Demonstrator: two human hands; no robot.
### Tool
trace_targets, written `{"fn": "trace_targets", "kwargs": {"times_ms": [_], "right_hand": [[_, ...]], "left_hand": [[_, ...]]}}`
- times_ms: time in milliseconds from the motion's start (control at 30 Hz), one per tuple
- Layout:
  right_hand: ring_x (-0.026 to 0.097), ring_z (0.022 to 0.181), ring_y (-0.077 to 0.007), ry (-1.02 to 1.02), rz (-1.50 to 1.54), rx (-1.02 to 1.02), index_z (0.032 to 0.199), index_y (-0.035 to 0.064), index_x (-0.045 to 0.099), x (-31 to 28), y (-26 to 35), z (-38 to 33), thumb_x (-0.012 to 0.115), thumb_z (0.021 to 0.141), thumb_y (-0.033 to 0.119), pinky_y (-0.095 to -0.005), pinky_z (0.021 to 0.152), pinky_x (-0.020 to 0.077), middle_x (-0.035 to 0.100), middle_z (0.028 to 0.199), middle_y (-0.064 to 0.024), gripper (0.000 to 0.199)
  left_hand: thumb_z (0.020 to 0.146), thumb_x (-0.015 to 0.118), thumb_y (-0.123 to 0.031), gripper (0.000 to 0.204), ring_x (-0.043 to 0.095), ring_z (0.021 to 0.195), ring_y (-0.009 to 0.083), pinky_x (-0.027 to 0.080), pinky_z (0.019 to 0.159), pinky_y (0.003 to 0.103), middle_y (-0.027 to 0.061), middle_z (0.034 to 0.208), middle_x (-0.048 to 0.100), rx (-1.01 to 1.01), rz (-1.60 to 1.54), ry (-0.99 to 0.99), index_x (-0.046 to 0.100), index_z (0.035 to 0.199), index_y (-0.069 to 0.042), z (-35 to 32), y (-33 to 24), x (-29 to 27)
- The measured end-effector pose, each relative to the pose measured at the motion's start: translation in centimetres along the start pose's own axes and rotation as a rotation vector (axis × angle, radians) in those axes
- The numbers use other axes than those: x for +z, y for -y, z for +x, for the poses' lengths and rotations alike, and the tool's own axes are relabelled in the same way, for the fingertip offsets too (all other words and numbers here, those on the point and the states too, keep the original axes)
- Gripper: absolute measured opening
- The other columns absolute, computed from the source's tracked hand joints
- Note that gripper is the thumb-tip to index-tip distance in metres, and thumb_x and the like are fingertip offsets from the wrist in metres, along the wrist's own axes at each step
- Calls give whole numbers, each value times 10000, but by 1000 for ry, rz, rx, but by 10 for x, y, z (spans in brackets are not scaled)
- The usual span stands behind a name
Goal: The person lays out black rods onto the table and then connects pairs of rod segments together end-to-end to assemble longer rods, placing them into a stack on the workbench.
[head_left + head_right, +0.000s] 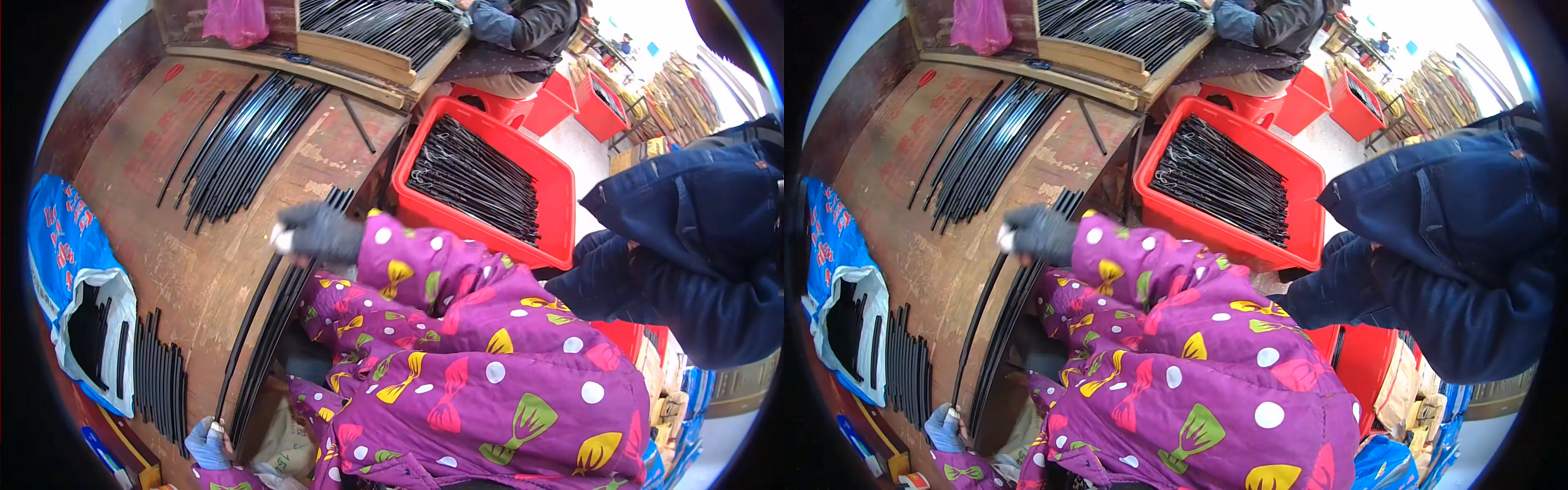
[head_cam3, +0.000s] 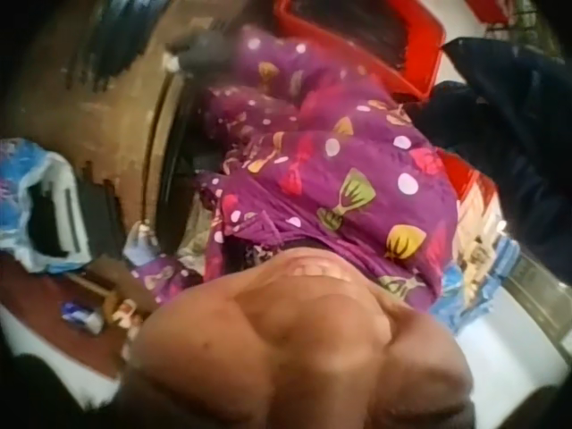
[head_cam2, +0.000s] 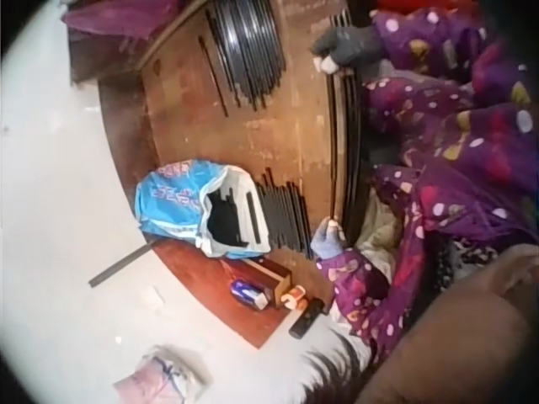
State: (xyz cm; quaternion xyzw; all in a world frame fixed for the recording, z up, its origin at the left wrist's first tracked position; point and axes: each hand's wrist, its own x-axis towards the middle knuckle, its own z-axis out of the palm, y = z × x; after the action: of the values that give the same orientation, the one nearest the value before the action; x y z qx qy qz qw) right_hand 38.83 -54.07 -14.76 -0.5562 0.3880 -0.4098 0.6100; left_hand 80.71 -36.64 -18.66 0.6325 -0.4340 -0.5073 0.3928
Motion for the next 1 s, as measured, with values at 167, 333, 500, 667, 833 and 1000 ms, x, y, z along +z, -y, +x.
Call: {"fn": "trace_targets", "kwargs": {"times_ms": [167, 333, 500, 667, 833, 1000], "right_hand": [[544, 530, -122, -384, 156, 163, 884, 27, 586, -107, -9, 23, 575, 727, 107, -241, 456, 456, 583, 689, -46, 176], [465, 517, -140, 29, 384, 81, 869, 17, 532, -129, -8, 32, 550, 763, 79, -251, 457, 383, 503, 632, -71, 124], [458, 485, -155, -60, 268, 198, 818, 11, 536, -125, -19, 37, 593, 766, 104, -272, 445, 377, 496, 597, -63, 121], [506, 612, -118, -449, -746, -387, 887, 37, 558, -119, 31, 29, 543, 782, 108, -234, 553, 416, 566, 716, -45, 127], [517, 663, -126, -289, -749, -1018, 928, 35, 554, -8, 183, -51, 460, 835, 150, -244, 594, 426, 569, 749, -42, 175], [518, 664, -129, -167, -891, -986, 925, 33, 554, 21, 173, -77, 459, 834, 157, -246, 593, 426, 568, 750, -45, 181]], "left_hand": [[705, 527, -139, 178, 419, 381, 62, 273, 348, 221, -1, 485, 475, 113, 364, 42, 607, 709, 21, -7, -33, -6], [691, 530, -185, 235, 494, 505, 125, 359, 467, 263, 43, 557, 543, -48, 410, 30, 613, 743, 29, -11, -13, -35], [744, 549, -123, 158, 409, 350, 76, 269, 347, 202, 28, 483, 513, -118, 109, 16, 616, 737, 20, 0, 8, -30], [748, 552, -102, 154, 434, 353, 84, 284, 335, 206, 44, 501, 532, -163, 118, -5, 615, 785, 33, 3, 14, -34], [771, 521, -91, 170, 429, 352, 85, 283, 335, 205, 46, 493, 525, -188, 222, -22, 605, 820, 49, 1, 10, -39], [773, 530, -80, 183, 424, 352, 85, 293, 325, 210, 47, 510, 519, -250, 221, -90, 589, 893, 45, 7, 8, -28]]}}
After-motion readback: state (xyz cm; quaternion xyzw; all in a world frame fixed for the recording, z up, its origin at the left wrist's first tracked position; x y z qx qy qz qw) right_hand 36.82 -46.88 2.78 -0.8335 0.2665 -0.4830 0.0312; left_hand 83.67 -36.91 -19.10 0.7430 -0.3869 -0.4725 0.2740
